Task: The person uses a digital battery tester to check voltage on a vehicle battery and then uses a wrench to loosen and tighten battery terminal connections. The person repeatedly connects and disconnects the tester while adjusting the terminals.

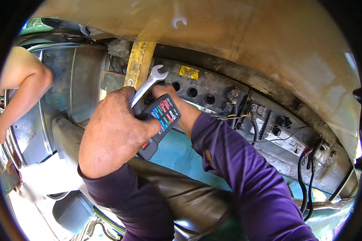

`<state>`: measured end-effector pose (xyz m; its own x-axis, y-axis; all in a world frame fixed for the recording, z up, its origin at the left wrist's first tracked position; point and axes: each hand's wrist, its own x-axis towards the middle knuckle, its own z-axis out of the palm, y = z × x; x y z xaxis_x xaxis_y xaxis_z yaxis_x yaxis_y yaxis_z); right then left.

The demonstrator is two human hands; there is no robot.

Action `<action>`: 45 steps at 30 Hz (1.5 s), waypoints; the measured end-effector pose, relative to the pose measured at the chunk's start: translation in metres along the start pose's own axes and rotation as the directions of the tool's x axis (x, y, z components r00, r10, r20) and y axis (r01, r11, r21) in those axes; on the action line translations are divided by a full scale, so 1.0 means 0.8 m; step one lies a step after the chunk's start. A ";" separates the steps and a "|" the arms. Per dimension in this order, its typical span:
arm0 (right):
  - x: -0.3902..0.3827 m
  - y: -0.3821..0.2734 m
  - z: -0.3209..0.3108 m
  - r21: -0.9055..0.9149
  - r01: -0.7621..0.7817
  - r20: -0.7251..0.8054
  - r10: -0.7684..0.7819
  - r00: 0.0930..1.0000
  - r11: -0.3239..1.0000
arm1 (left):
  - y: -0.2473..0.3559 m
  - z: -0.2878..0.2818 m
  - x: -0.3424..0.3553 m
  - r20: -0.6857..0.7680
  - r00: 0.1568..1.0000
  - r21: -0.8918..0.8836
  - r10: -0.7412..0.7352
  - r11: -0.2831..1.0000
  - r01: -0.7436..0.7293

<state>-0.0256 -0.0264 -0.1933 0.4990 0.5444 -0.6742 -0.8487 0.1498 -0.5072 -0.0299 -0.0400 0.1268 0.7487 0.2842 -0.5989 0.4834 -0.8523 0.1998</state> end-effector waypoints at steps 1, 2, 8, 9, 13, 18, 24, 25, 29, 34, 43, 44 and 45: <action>-0.018 0.004 0.002 0.148 -0.028 -0.006 0.029 1.000 0.989 | -0.001 0.000 0.000 0.001 1.000 0.001 0.010 1.000 -0.010; -0.038 0.010 0.005 0.304 -0.018 0.020 0.012 1.000 0.952 | -0.002 0.000 0.001 0.007 1.000 0.001 0.020 1.000 -0.020; -0.152 0.030 -0.062 -0.045 0.216 -0.305 -0.219 0.927 0.975 | -0.011 0.009 0.010 0.065 0.983 -0.115 0.171 0.980 -0.163; -0.165 0.022 -0.078 -0.136 0.178 -0.321 -0.213 0.923 0.975 | -0.012 0.012 0.017 0.090 0.975 -0.051 0.201 0.979 -0.197; -0.228 -0.028 -0.117 -0.446 0.089 -0.387 -0.281 0.878 0.891 | -0.013 0.029 0.035 0.142 0.934 -0.101 0.328 0.943 -0.316; -0.255 -0.116 -0.171 -0.886 -0.095 -0.346 -0.510 0.787 0.454 | -0.008 0.044 0.062 0.253 0.896 -0.187 0.364 0.927 -0.324; -0.238 -0.155 -0.249 -0.970 -0.210 -0.108 -0.558 0.823 -0.121 | -0.013 0.067 0.083 0.151 0.937 -0.076 0.314 0.949 -0.306; -0.236 -0.155 -0.257 -0.970 -0.209 -0.107 -0.550 0.828 -0.127 | -0.013 0.070 0.087 0.162 0.942 -0.055 0.293 0.956 -0.288; -0.231 -0.155 -0.258 -0.956 -0.247 -0.112 -0.582 0.805 -0.156 | -0.014 0.083 0.097 0.072 0.940 0.028 0.332 0.942 -0.335; -0.229 -0.156 -0.233 -0.955 -0.295 -0.241 -0.621 0.746 0.016 | -0.015 0.090 0.101 -0.005 0.947 0.046 0.320 0.947 -0.319; -0.238 -0.154 -0.196 -0.879 -0.089 0.311 -0.705 0.637 -0.468 | -0.014 0.090 0.100 0.001 0.953 0.043 0.303 0.952 -0.303; -0.239 -0.158 -0.192 -0.918 -0.079 0.244 -0.714 0.656 -0.388 | -0.014 0.090 0.101 -0.012 0.953 0.053 0.302 0.952 -0.301; -0.241 -0.163 -0.188 -0.880 -0.081 0.265 -0.626 0.733 -0.468 | -0.015 0.091 0.101 -0.024 0.953 0.061 0.303 0.952 -0.301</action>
<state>0.0151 -0.2752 -0.0783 0.8508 0.5244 -0.0346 0.5108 -0.8406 -0.1801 -0.0079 -0.0388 0.0196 0.8707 0.0233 -0.4913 0.2071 -0.9233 0.3234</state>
